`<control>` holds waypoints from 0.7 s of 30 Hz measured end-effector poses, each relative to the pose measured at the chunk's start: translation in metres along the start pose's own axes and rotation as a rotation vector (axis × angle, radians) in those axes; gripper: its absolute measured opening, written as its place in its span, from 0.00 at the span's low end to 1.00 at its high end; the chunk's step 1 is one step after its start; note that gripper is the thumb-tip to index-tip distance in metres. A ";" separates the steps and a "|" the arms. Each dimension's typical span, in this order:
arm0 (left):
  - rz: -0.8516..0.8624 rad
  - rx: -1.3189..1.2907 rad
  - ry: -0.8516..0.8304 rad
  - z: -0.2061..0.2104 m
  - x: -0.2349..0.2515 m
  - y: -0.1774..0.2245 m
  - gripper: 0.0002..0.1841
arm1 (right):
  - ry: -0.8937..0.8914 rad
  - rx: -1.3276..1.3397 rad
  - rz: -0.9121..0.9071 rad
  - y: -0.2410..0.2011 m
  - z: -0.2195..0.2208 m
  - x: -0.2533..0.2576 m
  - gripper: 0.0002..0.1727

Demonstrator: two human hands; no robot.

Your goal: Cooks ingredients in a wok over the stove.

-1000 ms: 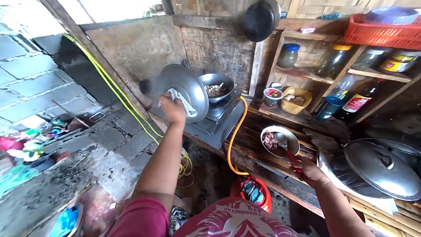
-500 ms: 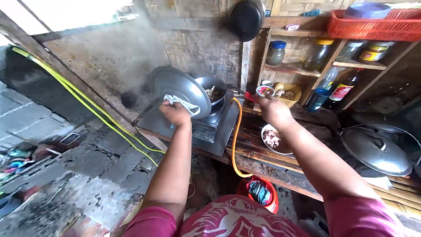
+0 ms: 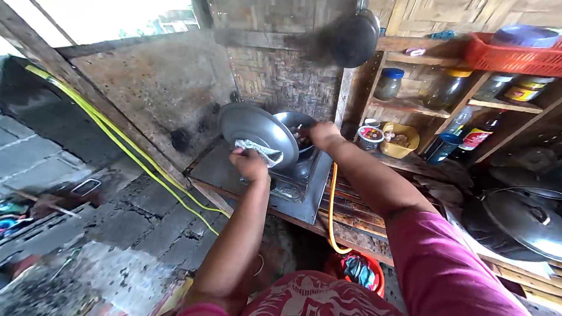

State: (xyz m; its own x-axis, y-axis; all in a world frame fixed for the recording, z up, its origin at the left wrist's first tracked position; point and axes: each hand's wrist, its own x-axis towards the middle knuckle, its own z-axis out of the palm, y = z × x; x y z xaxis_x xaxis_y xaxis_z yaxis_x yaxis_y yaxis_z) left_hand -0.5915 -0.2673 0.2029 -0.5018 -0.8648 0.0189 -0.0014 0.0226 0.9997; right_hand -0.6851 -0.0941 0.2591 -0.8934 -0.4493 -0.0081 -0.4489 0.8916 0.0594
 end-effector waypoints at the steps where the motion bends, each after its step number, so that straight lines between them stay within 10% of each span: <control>1: -0.010 -0.004 -0.006 0.000 -0.001 0.000 0.20 | 0.009 0.059 0.046 0.005 -0.004 0.006 0.19; 10: -0.015 -0.119 -0.032 -0.009 0.005 -0.006 0.18 | -0.082 0.478 0.281 0.051 0.038 0.071 0.21; 21: -0.031 -0.131 -0.025 -0.006 -0.014 -0.010 0.18 | -0.057 0.334 0.115 0.025 -0.012 0.009 0.16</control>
State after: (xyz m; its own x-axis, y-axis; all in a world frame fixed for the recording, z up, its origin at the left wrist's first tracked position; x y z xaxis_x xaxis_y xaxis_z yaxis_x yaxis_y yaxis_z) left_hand -0.5794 -0.2588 0.1930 -0.5245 -0.8513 -0.0107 0.0948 -0.0709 0.9930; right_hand -0.7044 -0.0771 0.2725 -0.9337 -0.3498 -0.0765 -0.3189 0.9095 -0.2666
